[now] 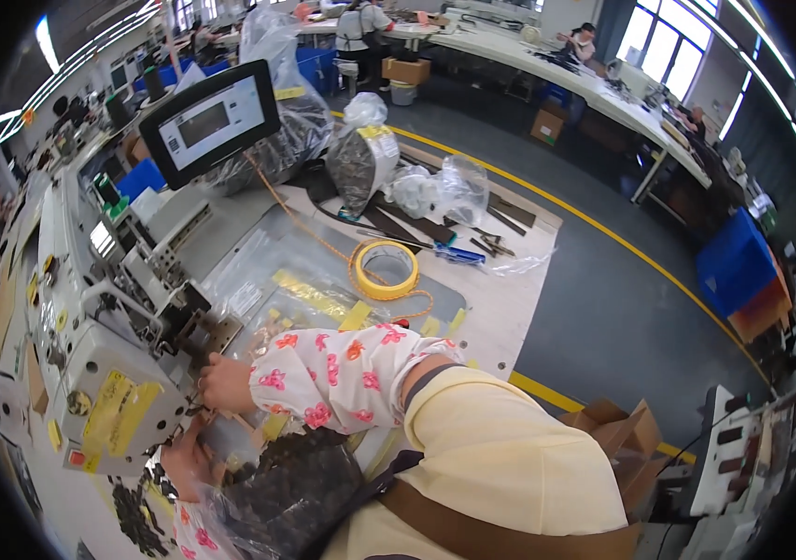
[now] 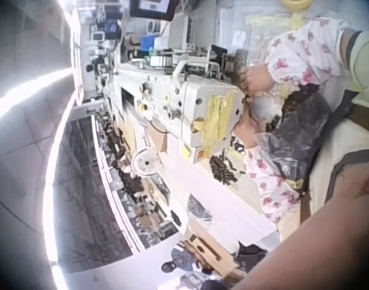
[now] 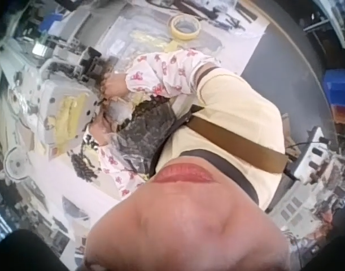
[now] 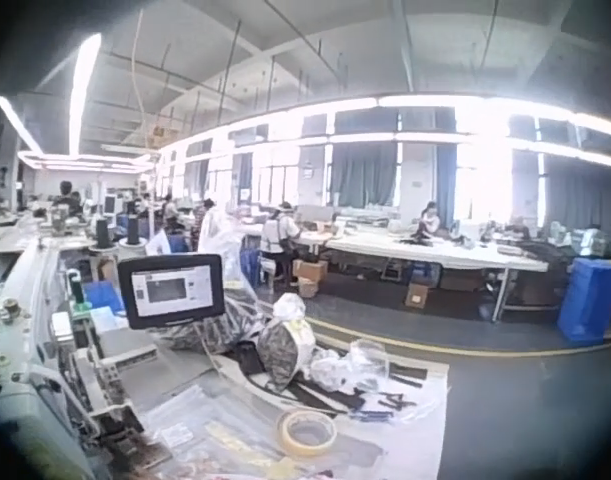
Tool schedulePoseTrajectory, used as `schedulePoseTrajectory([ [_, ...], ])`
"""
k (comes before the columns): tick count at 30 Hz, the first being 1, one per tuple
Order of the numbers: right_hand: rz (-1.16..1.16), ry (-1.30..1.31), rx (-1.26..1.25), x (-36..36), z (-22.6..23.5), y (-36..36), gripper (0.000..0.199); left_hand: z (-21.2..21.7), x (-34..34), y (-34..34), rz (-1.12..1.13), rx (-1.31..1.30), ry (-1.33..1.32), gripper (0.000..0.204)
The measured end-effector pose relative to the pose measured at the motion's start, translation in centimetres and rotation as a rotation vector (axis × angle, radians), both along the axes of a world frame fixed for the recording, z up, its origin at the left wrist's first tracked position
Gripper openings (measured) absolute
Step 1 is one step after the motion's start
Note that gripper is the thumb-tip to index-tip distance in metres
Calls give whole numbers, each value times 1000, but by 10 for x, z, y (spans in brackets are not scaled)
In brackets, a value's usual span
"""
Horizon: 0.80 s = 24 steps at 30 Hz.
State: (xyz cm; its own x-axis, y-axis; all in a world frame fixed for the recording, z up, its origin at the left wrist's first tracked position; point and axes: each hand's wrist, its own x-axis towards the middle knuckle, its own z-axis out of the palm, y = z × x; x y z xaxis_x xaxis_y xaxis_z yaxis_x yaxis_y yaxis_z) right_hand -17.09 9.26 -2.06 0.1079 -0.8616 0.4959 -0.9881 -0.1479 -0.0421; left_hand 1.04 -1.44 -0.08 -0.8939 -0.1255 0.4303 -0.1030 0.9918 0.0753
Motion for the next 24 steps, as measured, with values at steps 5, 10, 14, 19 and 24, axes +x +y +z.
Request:
schedulePoseTrajectory([
  [5, -53, 56, 16, -4, 10, 2, 5, 2, -9, -4, -12, 61, 39, 35],
  [10, -53, 54, 65, -2, 13, -4, 4, -5, -4, -11, 102, 176, -82, 34],
  [14, -68, 34, 86, -4, 10, -6, 3, -6, -6, -11, 89, 153, -37, 34],
  [19, -89, -75, 68, -8, 6, -9, 3, -7, -9, -11, 58, 122, -22, 33],
  [24, -122, 76, 34, -4, 6, -11, 6, 2, -6, -4, 79, 158, -15, 36],
])
